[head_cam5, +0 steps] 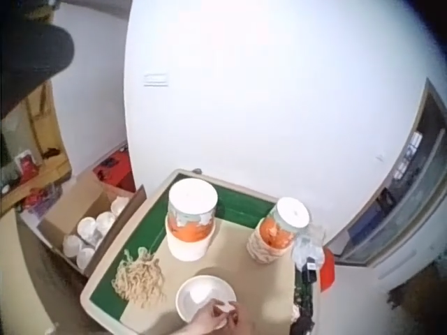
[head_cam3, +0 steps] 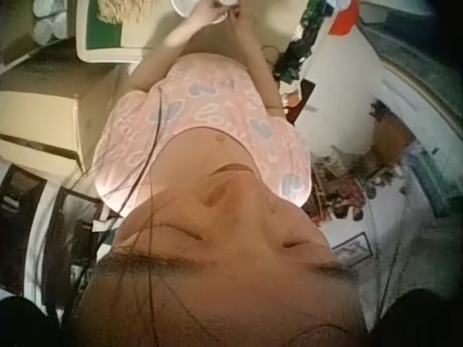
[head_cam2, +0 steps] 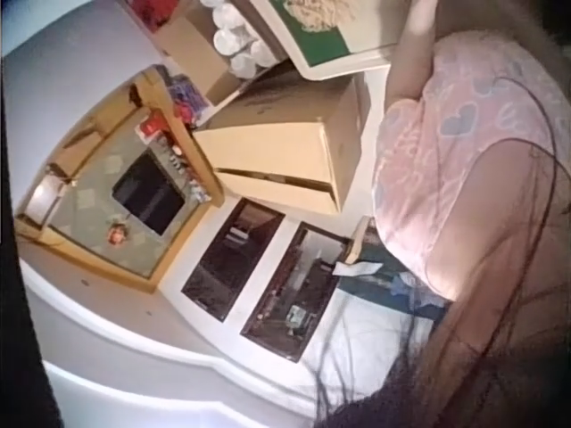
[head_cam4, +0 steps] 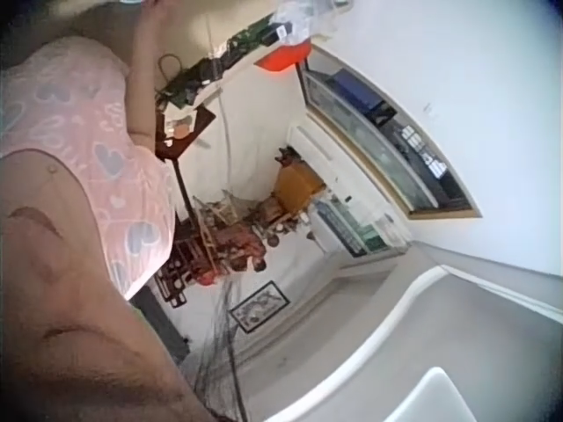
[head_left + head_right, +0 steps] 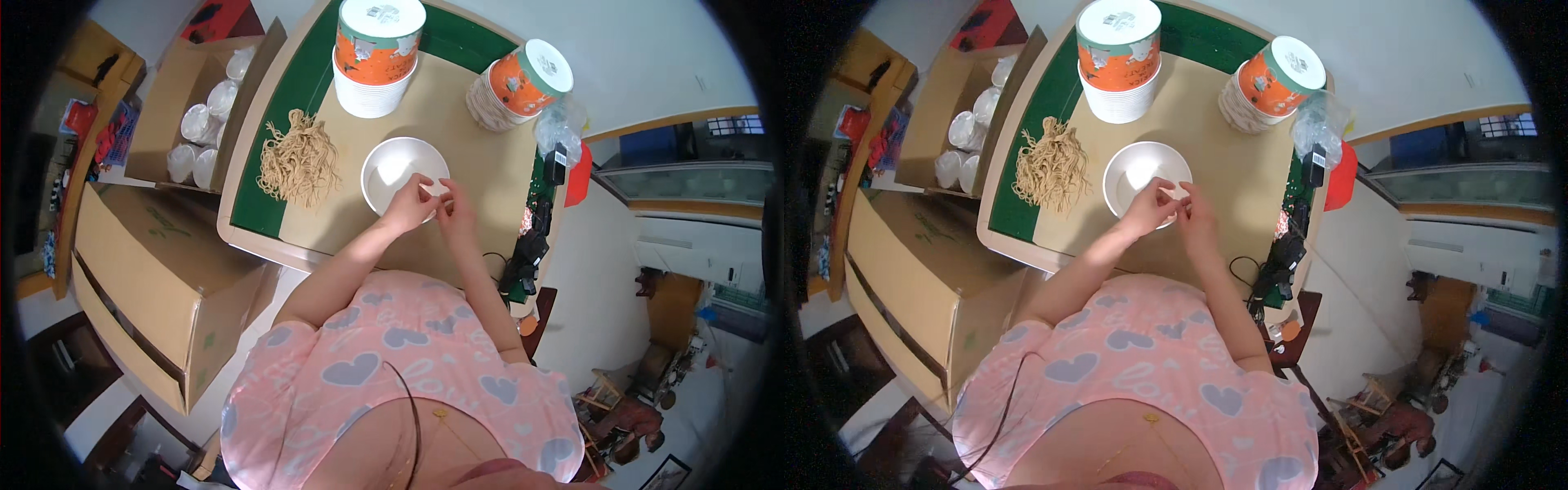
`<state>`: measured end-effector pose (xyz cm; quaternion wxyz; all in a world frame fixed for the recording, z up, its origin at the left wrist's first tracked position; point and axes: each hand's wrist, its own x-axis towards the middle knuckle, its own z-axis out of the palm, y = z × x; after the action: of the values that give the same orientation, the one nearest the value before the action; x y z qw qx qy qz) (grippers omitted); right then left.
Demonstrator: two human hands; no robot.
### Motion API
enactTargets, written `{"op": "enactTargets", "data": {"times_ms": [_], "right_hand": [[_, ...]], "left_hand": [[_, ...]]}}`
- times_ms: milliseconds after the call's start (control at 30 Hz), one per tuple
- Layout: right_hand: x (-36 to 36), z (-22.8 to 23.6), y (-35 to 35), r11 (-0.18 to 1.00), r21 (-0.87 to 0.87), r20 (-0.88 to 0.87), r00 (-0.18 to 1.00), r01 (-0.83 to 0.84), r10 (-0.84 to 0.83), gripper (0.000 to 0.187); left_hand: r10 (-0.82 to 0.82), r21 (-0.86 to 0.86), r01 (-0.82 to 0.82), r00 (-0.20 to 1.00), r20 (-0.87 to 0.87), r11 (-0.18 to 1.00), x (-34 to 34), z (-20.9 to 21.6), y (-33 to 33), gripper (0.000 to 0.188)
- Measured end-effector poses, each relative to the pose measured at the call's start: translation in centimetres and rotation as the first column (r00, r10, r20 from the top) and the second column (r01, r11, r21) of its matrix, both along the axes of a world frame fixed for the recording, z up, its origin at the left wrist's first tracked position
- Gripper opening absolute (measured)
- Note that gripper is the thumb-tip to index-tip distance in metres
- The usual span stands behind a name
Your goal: Placing rubber bands around plastic bowls for organization or packaging.
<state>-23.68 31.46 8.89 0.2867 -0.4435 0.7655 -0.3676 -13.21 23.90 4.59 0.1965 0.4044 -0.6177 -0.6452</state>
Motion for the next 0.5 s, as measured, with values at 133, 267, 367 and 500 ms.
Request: {"op": "enactTargets", "data": {"times_ms": [133,267,367,500], "right_hand": [[-0.3,-1.1,0.2,0.996,-0.062,-0.106,0.993,-0.062,0.056,0.042],[0.1,-0.9,0.0,0.999,-0.036,-0.010,1.000,0.009,-0.009,0.035],[-0.7,-1.7,0.1,0.998,-0.051,0.107,0.993,0.048,-0.042,0.033],[-1.5,-2.0,0.2,0.999,-0.050,0.105,0.994,0.017,-0.011,0.032]], "left_hand": [[0.024,-0.013,-0.024,0.999,0.045,1.000,0.0,1.3,0.1,0.049],[0.135,0.301,-0.106,0.988,-0.080,0.948,-0.5,-1.6,-0.5,0.056],[0.247,0.717,-0.033,0.949,-0.196,0.696,-0.4,-1.0,-1.5,0.059],[0.196,0.744,0.050,0.951,-0.239,0.666,-0.3,0.2,-1.9,0.060]]}}
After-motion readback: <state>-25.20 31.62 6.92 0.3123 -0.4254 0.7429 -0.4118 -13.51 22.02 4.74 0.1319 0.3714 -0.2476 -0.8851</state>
